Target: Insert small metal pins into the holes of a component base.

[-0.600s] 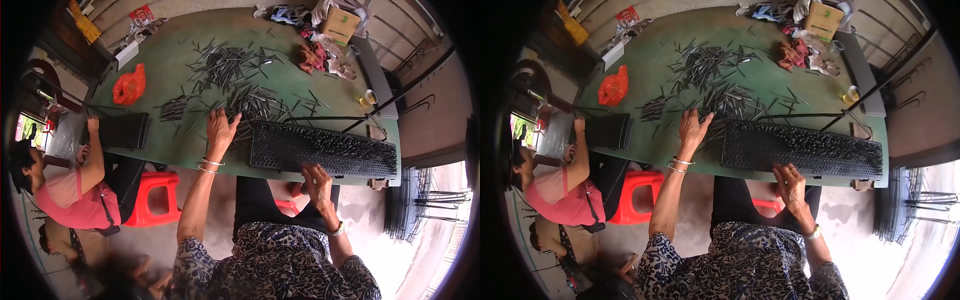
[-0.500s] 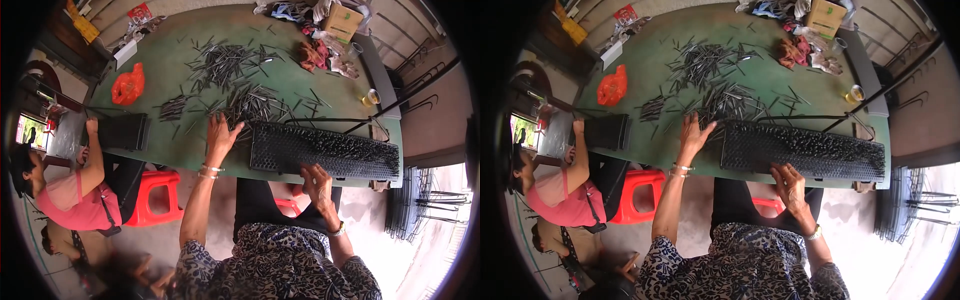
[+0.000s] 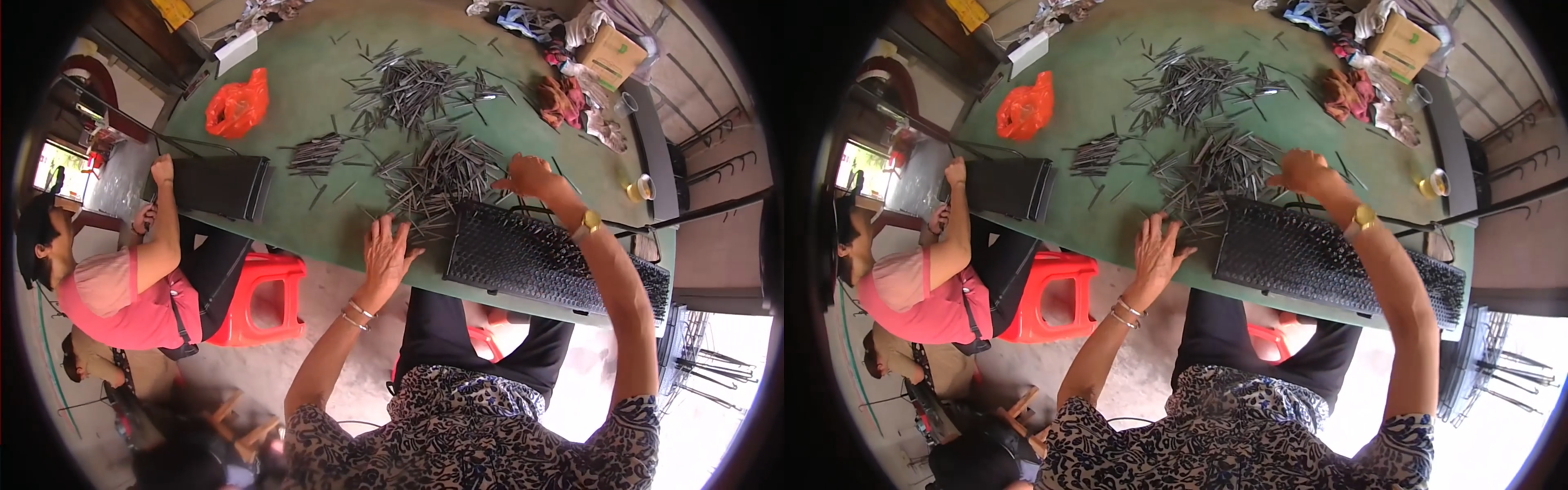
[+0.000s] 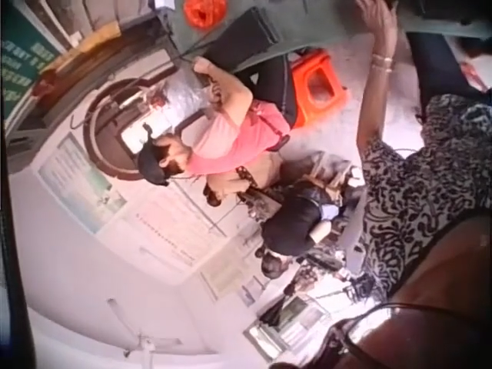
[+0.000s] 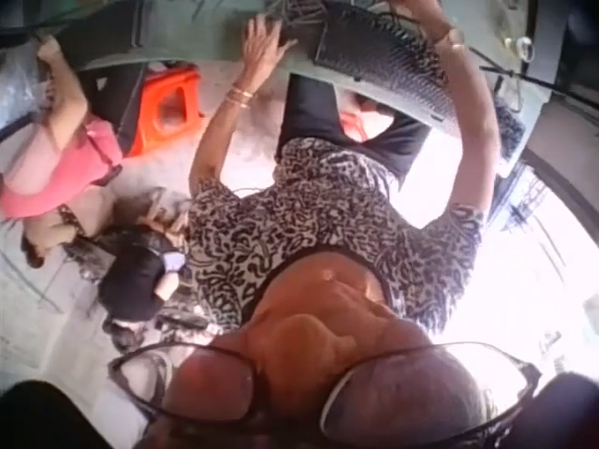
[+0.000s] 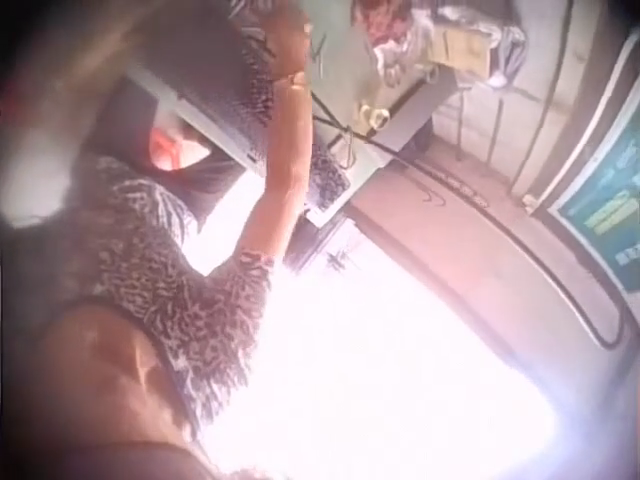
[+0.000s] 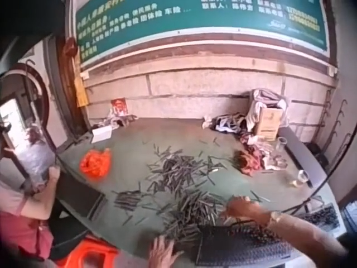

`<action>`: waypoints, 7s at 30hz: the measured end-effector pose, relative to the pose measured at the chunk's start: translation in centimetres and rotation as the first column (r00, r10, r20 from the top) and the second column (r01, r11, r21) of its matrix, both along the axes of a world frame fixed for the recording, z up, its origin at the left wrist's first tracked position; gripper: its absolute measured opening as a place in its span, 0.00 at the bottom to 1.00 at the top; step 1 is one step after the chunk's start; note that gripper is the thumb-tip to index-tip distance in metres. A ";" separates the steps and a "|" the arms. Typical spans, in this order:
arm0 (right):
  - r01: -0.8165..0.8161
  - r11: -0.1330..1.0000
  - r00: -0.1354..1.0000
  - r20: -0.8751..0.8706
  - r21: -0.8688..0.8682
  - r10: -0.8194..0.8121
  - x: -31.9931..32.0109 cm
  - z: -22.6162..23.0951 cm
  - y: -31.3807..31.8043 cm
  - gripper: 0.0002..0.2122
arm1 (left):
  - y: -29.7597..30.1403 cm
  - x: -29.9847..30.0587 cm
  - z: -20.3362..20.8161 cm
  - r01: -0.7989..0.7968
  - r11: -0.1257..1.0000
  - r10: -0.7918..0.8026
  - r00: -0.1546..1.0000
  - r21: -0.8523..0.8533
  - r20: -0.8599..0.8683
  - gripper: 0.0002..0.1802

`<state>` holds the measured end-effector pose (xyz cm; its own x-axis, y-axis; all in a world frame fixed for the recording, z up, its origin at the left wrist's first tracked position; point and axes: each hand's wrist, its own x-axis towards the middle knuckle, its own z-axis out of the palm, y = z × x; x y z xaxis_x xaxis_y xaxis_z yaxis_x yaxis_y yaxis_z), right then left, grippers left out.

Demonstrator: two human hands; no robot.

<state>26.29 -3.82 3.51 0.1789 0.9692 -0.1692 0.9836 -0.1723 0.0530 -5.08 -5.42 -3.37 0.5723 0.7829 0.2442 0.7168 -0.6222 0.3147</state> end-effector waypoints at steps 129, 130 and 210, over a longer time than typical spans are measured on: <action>0.205 0.804 0.899 -0.433 0.558 0.072 -16.5 -4.7 10.0 0.15 | 12.6 9.5 -2.4 0.699 0.396 0.890 -0.135 -0.595 0.435 0.29; 0.139 0.807 0.929 -0.358 0.574 0.095 -16.5 -5.2 10.0 0.18 | 12.3 9.2 -2.2 0.723 0.422 0.867 -0.144 -0.547 0.478 0.31; 0.535 0.811 0.104 -0.971 0.237 0.216 -14.9 -1.6 -5.7 0.18 | 3.5 3.9 0.0 0.452 0.576 0.698 0.162 -0.681 0.697 0.07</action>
